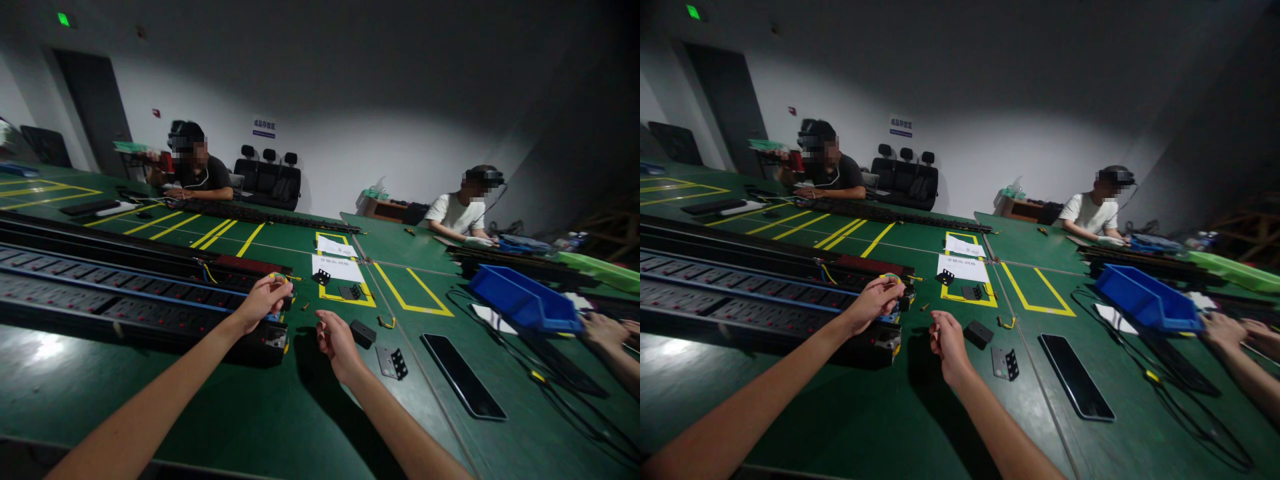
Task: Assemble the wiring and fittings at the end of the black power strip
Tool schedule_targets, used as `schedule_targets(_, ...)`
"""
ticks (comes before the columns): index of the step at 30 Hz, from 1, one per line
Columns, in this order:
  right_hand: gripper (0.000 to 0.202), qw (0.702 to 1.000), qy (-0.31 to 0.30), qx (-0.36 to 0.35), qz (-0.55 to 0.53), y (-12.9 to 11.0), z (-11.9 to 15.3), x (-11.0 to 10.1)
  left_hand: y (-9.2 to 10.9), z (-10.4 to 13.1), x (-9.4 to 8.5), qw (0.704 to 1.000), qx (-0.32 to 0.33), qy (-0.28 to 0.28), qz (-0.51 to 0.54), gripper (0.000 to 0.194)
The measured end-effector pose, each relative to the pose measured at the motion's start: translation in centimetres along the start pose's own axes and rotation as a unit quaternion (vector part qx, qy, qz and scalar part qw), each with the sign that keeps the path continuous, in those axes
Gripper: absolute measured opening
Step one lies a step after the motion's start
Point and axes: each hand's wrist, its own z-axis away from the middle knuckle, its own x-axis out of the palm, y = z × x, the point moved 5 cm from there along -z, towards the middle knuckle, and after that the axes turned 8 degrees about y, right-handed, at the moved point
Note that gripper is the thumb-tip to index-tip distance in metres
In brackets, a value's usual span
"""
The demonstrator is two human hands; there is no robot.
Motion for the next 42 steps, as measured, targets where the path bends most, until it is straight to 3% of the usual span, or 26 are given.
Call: schedule_targets(42, 0.034, 1.000, -0.005, 0.000, 0.008, -0.09, 0.13, 0.16, -0.06, 0.00, 0.01, 0.999, -0.032, -0.016, 0.014, 0.042)
